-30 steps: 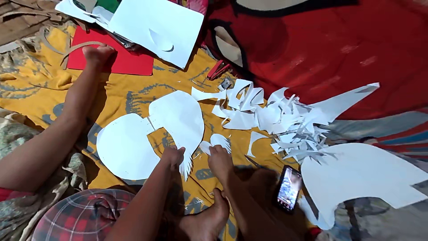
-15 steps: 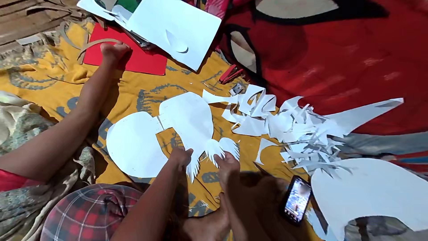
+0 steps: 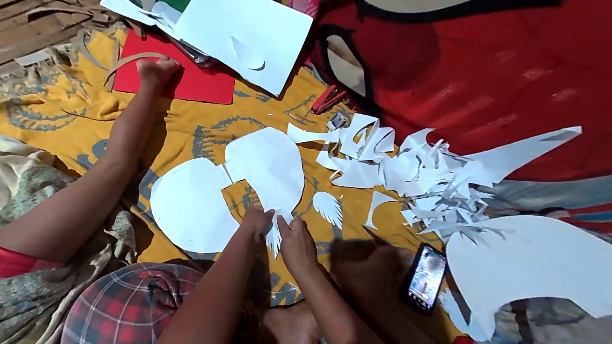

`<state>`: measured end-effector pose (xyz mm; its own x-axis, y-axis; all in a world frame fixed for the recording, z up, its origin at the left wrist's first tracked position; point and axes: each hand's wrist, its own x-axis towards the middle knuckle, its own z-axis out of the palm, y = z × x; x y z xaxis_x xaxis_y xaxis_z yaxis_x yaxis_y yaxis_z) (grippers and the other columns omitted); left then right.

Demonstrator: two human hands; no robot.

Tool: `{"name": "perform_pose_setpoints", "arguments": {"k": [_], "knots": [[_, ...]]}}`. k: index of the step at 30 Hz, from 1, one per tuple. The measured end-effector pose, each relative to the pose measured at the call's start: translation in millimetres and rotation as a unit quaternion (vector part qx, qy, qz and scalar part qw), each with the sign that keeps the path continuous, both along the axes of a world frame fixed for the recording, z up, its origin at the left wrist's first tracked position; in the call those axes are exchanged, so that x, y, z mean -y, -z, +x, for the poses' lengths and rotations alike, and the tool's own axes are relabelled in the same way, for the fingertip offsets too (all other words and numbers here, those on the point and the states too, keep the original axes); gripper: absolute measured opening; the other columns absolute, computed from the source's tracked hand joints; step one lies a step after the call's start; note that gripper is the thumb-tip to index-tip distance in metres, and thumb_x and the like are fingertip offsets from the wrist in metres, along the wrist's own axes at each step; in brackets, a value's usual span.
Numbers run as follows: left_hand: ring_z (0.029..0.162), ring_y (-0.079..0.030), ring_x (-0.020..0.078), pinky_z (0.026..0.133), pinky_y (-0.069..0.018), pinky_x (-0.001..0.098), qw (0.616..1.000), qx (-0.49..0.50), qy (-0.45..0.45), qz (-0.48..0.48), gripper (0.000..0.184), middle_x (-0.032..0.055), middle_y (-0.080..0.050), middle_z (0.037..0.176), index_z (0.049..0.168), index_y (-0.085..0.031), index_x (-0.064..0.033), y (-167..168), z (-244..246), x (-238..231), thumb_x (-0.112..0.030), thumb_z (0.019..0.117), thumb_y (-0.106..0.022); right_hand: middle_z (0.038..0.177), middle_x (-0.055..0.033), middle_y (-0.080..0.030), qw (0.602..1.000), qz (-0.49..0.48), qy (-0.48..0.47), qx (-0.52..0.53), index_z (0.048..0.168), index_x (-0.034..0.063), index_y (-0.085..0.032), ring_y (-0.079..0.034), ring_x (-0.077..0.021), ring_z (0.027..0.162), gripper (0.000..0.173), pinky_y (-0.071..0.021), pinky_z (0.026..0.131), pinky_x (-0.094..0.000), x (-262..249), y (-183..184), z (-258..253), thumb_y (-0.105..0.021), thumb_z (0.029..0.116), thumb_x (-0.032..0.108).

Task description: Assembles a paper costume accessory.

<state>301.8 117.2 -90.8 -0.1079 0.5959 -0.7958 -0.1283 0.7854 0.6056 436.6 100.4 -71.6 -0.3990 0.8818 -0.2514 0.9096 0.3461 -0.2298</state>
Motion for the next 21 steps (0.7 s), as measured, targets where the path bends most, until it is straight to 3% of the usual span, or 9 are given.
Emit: {"name": "perform_pose_setpoints", "arguments": {"k": [3, 6, 12, 16, 18, 19, 21], "knots": [[0.057, -0.043, 0.0115, 0.056, -0.0405, 0.0279, 1.0, 0.009, -0.006, -0.001, 0.025, 0.0014, -0.044, 0.07, 0.091, -0.05, -0.006, 2.4, -0.2, 0.0, -0.025, 0.1069, -0.056, 0.12, -0.026, -0.061, 0.998, -0.046, 0.005, 0.036, 0.148, 0.0099, -0.055, -0.067, -0.0355, 0.104, 0.049, -0.0563, 0.09, -0.0397, -0.4, -4.7, -4.3, -0.05, 0.1001, 0.001], [0.053, -0.042, 0.0095, 0.053, -0.0404, 0.0257, 0.999, 0.025, -0.018, 0.007, 0.024, -0.0008, -0.043, 0.066, 0.091, -0.05, -0.0059, 2.4, -0.1, 1.8, -0.023, 0.1073, -0.055, 0.112, -0.0263, -0.063, 1.0, -0.014, -0.026, 0.009, 0.142, 0.0063, -0.06, -0.067, -0.0373, 0.1, 0.046, -0.057, 0.087, -0.0418, 0.3, -0.7, -2.8, -0.053, 0.0981, -0.001], [0.059, -0.046, 0.0116, 0.059, -0.0436, 0.0293, 1.0, 0.001, 0.01, -0.002, 0.025, 0.0016, -0.046, 0.071, 0.094, -0.052, -0.0048, -0.5, -1.1, 1.1, -0.025, 0.105, -0.059, 0.112, -0.0267, -0.064, 0.998, -0.016, -0.053, 0.028, 0.145, 0.0052, -0.057, -0.066, -0.04, 0.103, 0.048, -0.056, 0.089, -0.046, 0.6, 1.3, -2.6, -0.054, 0.0973, -0.001], [0.068, -0.05, 0.0153, 0.065, -0.0458, 0.0332, 1.0, -0.023, 0.013, -0.015, 0.025, 0.0065, -0.052, 0.081, 0.099, -0.054, -0.0023, 0.6, 1.6, -0.7, -0.026, 0.1036, -0.062, 0.129, -0.0233, -0.06, 0.992, -0.092, -0.07, 0.058, 0.153, 0.013, -0.049, -0.057, -0.0413, 0.122, 0.058, -0.0484, 0.097, -0.0547, -2.5, -10.3, 5.4, -0.056, 0.0956, 0.005], [0.061, -0.047, 0.0133, 0.059, -0.0438, 0.031, 1.0, -0.01, -0.012, -0.01, 0.023, 0.0041, -0.048, 0.075, 0.099, -0.054, -0.0031, 2.2, 3.4, -0.6, -0.024, 0.1037, -0.062, 0.142, -0.0185, -0.055, 0.987, -0.155, -0.035, 0.012, 0.149, 0.0165, -0.054, -0.048, -0.0388, 0.134, 0.054, -0.0406, 0.106, -0.0575, -10.5, -21.4, 19.7, -0.062, 0.0961, 0.019], [0.059, -0.045, 0.0125, 0.057, -0.0432, 0.03, 1.0, 0.001, -0.022, -0.009, 0.022, 0.0031, -0.047, 0.073, 0.099, -0.053, -0.0036, 2.2, 3.6, -0.3, -0.024, 0.1041, -0.061, 0.144, -0.0175, -0.054, 0.984, -0.175, 0.004, -0.044, 0.144, 0.0138, -0.06, -0.046, -0.0367, 0.136, 0.049, -0.0385, 0.11, -0.0559, -15.1, -22.7, 29.3, -0.065, 0.096, 0.024], [0.055, -0.043, 0.011, 0.054, -0.0411, 0.0278, 0.999, 0.011, -0.034, -0.006, 0.022, 0.0011, -0.045, 0.068, 0.094, -0.051, -0.0055, 2.6, 4.4, 0.6, -0.022, 0.1042, -0.061, 0.136, -0.0208, -0.06, 0.964, -0.171, 0.108, -0.174, 0.131, 0.0019, -0.067, -0.057, -0.0335, 0.126, 0.04, -0.0455, 0.107, -0.048, -22.8, -17.1, 46.2, -0.066, 0.0973, 0.023]]}}
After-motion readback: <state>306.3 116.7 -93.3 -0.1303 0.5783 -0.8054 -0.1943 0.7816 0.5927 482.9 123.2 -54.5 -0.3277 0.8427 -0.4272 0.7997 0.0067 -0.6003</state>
